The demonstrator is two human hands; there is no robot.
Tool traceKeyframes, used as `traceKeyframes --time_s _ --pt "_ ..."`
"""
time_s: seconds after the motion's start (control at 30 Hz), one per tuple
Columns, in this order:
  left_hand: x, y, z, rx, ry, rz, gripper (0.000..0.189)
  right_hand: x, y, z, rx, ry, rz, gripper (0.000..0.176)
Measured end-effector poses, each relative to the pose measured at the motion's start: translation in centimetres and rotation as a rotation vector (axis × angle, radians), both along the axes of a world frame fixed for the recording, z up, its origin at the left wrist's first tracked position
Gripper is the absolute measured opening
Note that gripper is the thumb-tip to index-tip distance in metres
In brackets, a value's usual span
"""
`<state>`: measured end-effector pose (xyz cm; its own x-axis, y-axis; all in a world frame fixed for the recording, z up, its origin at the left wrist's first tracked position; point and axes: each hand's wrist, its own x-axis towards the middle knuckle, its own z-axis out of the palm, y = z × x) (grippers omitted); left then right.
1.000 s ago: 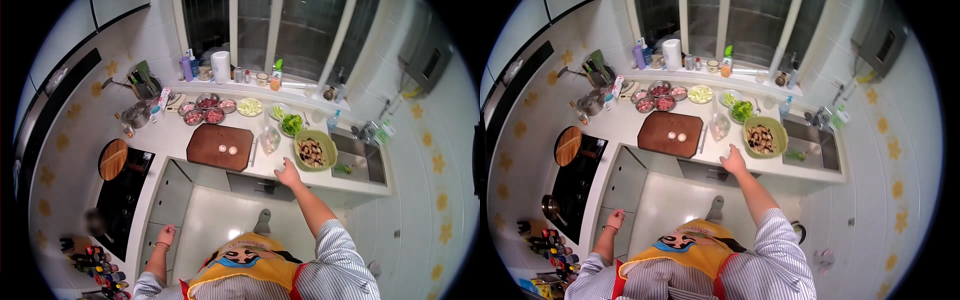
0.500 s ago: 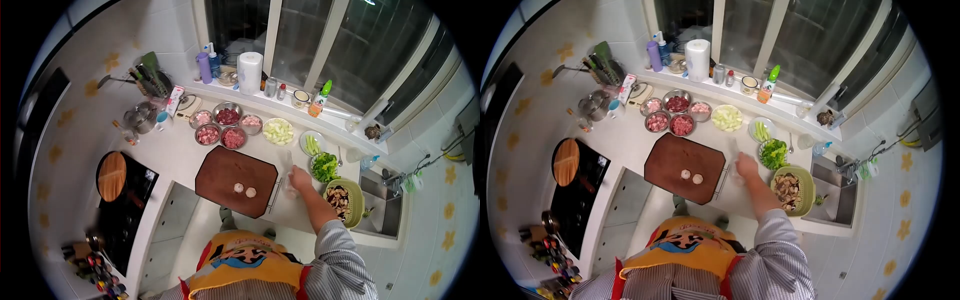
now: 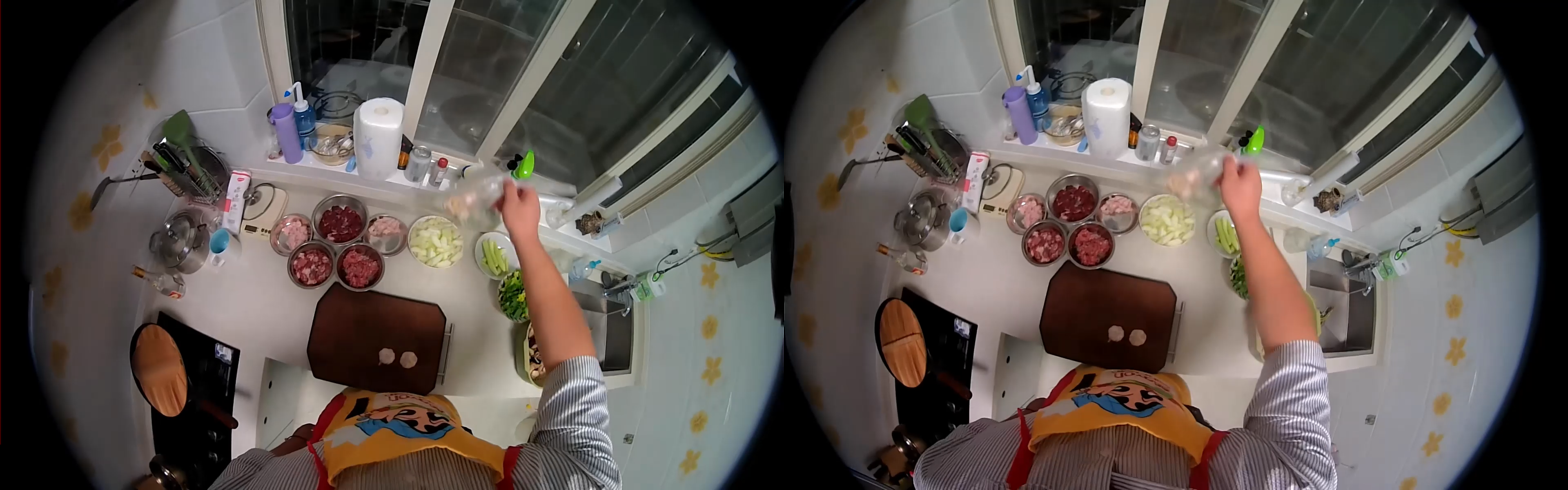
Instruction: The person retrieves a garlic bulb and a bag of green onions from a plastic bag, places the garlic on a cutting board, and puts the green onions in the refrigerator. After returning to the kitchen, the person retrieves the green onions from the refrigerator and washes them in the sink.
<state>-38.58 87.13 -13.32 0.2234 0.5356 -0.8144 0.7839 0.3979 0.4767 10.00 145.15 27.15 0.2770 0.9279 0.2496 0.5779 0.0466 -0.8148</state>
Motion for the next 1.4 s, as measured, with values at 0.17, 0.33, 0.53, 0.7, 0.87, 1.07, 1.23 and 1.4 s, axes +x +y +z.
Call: traceKeyframes --time_s 0.17,0.33,0.53,0.7,0.87,1.07,1.23,1.4 --pt "1.0 -0.5 0.4 -0.010 -0.013 0.025 0.048 -1.2 12.9 0.3 -0.048 0.179 0.006 0.050" --pt "1.9 -3.4 -0.1 -0.008 -0.041 0.016 0.048 -2.0 20.0 -4.0 -0.135 0.045 -0.115 0.037" --pt "4.4 -2.6 6.0 -0.089 -0.041 0.266 0.047 2.2 27.8 -15.8 -0.169 0.206 -0.080 0.034" --pt "3.5 -1.2 2.7 -0.109 0.055 0.385 0.047 -3.5 14.7 -11.1 0.071 0.341 -0.110 0.059" --pt "2.7 9.3 6.0 0.040 0.132 0.564 0.031 -7.8 -7.6 -15.4 -0.643 -0.141 0.615 0.031" --pt "10.2 25.3 17.3 0.536 -0.160 0.295 0.037 -9.1 -27.0 -27.3 -0.792 -0.505 0.777 0.056" --pt "18.2 29.0 16.6 0.718 -0.131 -0.201 0.051 -5.5 -30.2 -26.0 -0.678 -0.344 0.562 0.043" --pt "20.2 28.3 12.7 0.669 -0.133 -0.301 0.047 0.0 -33.7 -19.8 -0.794 0.015 0.326 0.034"
